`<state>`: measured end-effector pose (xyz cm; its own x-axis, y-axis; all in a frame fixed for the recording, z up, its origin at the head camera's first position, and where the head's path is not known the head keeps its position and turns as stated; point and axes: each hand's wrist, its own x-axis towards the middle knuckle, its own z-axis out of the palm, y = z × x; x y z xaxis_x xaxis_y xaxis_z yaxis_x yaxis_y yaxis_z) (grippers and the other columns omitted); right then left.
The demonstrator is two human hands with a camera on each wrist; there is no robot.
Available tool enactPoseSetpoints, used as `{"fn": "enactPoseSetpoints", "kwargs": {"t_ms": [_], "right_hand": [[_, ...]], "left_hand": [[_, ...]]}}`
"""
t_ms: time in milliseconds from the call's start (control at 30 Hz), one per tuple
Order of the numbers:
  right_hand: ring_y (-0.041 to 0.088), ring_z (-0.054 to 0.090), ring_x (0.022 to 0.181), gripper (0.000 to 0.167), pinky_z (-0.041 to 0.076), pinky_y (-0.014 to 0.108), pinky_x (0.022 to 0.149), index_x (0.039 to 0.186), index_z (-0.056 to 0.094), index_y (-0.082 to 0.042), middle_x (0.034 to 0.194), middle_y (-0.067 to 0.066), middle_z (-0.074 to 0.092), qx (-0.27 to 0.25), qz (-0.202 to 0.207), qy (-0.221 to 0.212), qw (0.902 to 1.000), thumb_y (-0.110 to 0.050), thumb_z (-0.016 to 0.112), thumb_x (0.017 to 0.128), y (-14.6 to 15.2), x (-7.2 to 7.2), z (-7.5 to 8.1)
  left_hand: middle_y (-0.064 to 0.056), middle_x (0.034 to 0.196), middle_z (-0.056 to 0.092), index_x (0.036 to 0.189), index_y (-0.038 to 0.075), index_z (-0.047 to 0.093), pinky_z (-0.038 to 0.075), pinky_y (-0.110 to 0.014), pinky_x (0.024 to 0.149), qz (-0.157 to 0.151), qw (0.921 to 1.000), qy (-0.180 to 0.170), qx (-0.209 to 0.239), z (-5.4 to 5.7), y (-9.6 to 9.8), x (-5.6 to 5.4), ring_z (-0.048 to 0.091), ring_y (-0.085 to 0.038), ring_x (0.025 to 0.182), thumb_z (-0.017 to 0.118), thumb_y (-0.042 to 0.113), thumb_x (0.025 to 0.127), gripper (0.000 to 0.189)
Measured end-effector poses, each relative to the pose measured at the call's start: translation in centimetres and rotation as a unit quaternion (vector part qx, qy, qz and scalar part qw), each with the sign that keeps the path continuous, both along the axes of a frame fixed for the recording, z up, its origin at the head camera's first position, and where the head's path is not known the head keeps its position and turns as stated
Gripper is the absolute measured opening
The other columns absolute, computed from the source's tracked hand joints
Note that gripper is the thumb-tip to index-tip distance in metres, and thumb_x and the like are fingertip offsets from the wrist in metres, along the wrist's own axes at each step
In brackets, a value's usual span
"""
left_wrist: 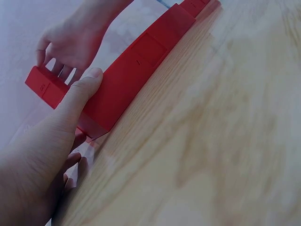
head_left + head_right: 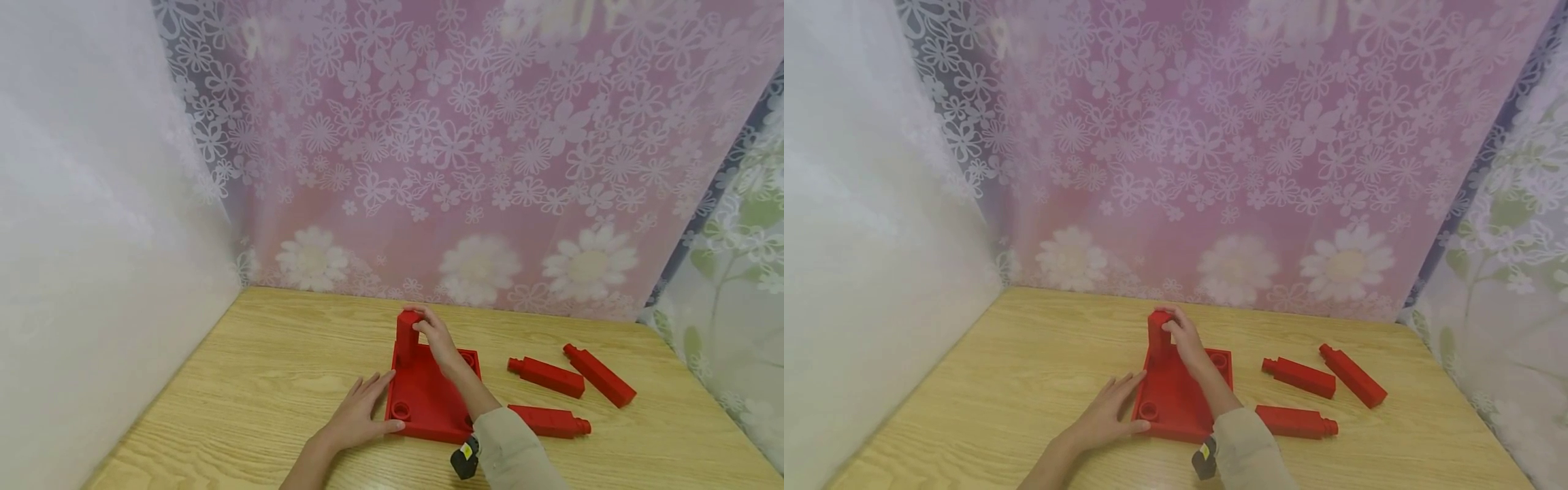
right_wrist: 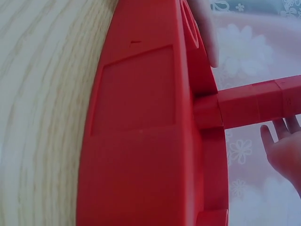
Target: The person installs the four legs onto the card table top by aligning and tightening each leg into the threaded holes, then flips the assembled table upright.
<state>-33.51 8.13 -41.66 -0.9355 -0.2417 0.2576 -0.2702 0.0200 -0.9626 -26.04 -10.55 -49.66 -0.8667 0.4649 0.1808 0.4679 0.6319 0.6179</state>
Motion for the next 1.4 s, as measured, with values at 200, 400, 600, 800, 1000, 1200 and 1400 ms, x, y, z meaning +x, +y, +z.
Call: {"fn": "enactPoseSetpoints", "kwargs": {"t_ms": [200,400,600,800,1000,1200,1400], "right_hand": [[0.029,0.050,0.102,0.032,0.040,0.049,0.092,0.122,0.050,-0.001,0.117,0.016,0.051,0.002,-0.020,0.034,0.9992,-0.004,0.054,0.090,0.2,-0.2,-0.5],[0.028,0.053,0.094,0.036,0.051,0.041,0.074,0.119,0.053,-0.009,0.108,0.012,0.053,0.049,-0.066,0.036,0.9960,-0.014,0.066,0.086,0.1,-0.4,-0.8],[0.025,0.052,0.091,0.044,0.048,0.038,0.074,0.123,0.052,-0.010,0.107,0.009,0.054,0.120,-0.105,0.062,0.9854,-0.022,0.069,0.084,-0.2,-0.3,-0.9],[0.031,0.042,0.115,0.038,0.033,0.051,0.096,0.133,0.045,-0.006,0.132,0.014,0.044,0.041,-0.013,0.042,0.9982,-0.012,0.049,0.096,-0.1,0.1,-0.2],[0.033,0.038,0.119,0.035,0.025,0.053,0.101,0.131,0.045,0.003,0.136,0.022,0.039,-0.002,0.056,0.022,0.9982,-0.006,0.033,0.099,-0.1,1.4,1.5],[0.035,0.046,0.106,0.032,0.036,0.051,0.094,0.127,0.046,0.004,0.119,0.023,0.049,0.009,0.020,0.018,0.9996,-0.002,0.044,0.096,-0.3,2.2,2.5],[0.028,0.050,0.099,0.037,0.045,0.050,0.077,0.124,0.051,-0.005,0.115,0.014,0.054,0.045,-0.044,0.012,0.9979,-0.016,0.061,0.090,-0.4,0.6,0.6]], "left_hand": [[-0.004,0.143,0.035,0.146,0.018,0.027,0.009,-0.047,0.109,0.001,1.0000,-0.007,0.002,0.2,0.0,0.1,0.022,-0.024,0.134,0.056,0.064,0.078,0.087],[-0.003,0.143,0.035,0.146,0.018,0.027,0.010,-0.047,0.109,0.002,1.0000,-0.004,0.001,0.1,0.0,0.0,0.023,-0.024,0.134,0.056,0.064,0.078,0.087],[-0.003,0.142,0.036,0.146,0.018,0.028,0.009,-0.047,0.109,0.000,1.0000,0.000,0.002,0.1,0.0,0.0,0.023,-0.024,0.134,0.056,0.063,0.078,0.086],[-0.003,0.142,0.036,0.145,0.017,0.028,0.009,-0.047,0.109,-0.002,1.0000,0.007,0.002,0.1,0.0,0.1,0.023,-0.025,0.134,0.056,0.062,0.079,0.085],[-0.004,0.142,0.036,0.145,0.016,0.028,0.009,-0.046,0.109,-0.004,0.9999,0.016,0.004,0.0,0.0,0.1,0.024,-0.025,0.133,0.057,0.062,0.079,0.086],[-0.004,0.142,0.036,0.146,0.018,0.027,0.009,-0.046,0.109,-0.001,1.0000,0.008,0.003,0.0,0.0,0.0,0.023,-0.024,0.134,0.056,0.062,0.079,0.085],[-0.003,0.143,0.035,0.146,0.018,0.028,0.008,-0.046,0.109,0.000,1.0000,0.000,0.006,0.1,0.0,0.1,0.022,-0.024,0.134,0.057,0.062,0.078,0.086]]}}
